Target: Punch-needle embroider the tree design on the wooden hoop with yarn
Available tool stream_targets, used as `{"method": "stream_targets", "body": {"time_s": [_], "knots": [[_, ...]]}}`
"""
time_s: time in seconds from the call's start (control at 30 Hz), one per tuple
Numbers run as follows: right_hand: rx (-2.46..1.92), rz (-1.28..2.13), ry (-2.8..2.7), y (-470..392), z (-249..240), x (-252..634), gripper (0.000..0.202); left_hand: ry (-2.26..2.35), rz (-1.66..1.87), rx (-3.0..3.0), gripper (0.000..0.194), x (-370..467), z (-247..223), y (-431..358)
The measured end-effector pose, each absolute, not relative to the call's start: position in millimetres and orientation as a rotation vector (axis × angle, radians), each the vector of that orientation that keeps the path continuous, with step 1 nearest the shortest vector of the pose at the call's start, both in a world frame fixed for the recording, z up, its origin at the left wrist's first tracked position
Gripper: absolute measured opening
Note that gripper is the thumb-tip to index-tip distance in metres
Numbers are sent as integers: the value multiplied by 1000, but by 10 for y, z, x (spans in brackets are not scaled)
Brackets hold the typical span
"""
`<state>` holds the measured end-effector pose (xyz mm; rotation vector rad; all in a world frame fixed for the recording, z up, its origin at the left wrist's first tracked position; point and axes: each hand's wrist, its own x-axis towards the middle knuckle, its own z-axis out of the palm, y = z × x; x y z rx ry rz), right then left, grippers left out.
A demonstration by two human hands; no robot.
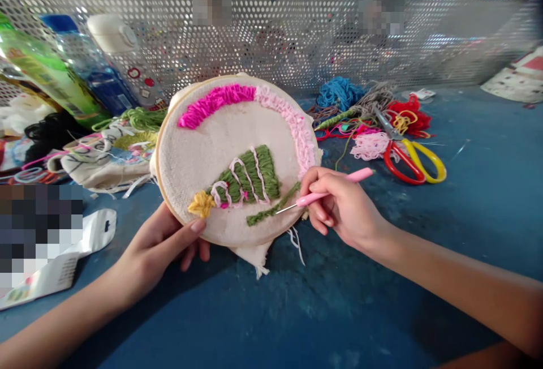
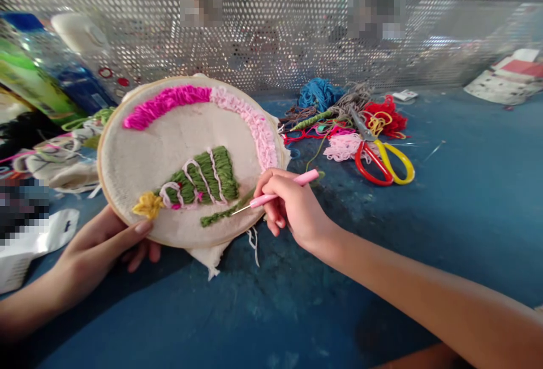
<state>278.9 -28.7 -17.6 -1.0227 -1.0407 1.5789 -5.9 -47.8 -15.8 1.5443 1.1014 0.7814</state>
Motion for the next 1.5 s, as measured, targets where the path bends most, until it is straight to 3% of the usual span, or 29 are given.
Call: {"method": "stream_targets", "body": {"time_s": [0.27,0.67,0.83,1.03,1.5], "knots": [[-1032,1560,-1059,-239,-211,2788,12,1086,791,1508,19,-70,-187,-469],[-1228,1409,-1664,-408,-107,2632,9,1051,805,1599,12,-138,-282,-587],[-1139,1627,-1311,-332,-126,2710,11,1092,815,1560,15,-101,-224,-540],[-1064,1566,-1019,-273,-134,2827,14,1092,807,1535,17,-109,-231,-527],[-1217,1347,-1517,-353,-115,2773,12,1221,832,1483,19,-68,-167,-610]]}}
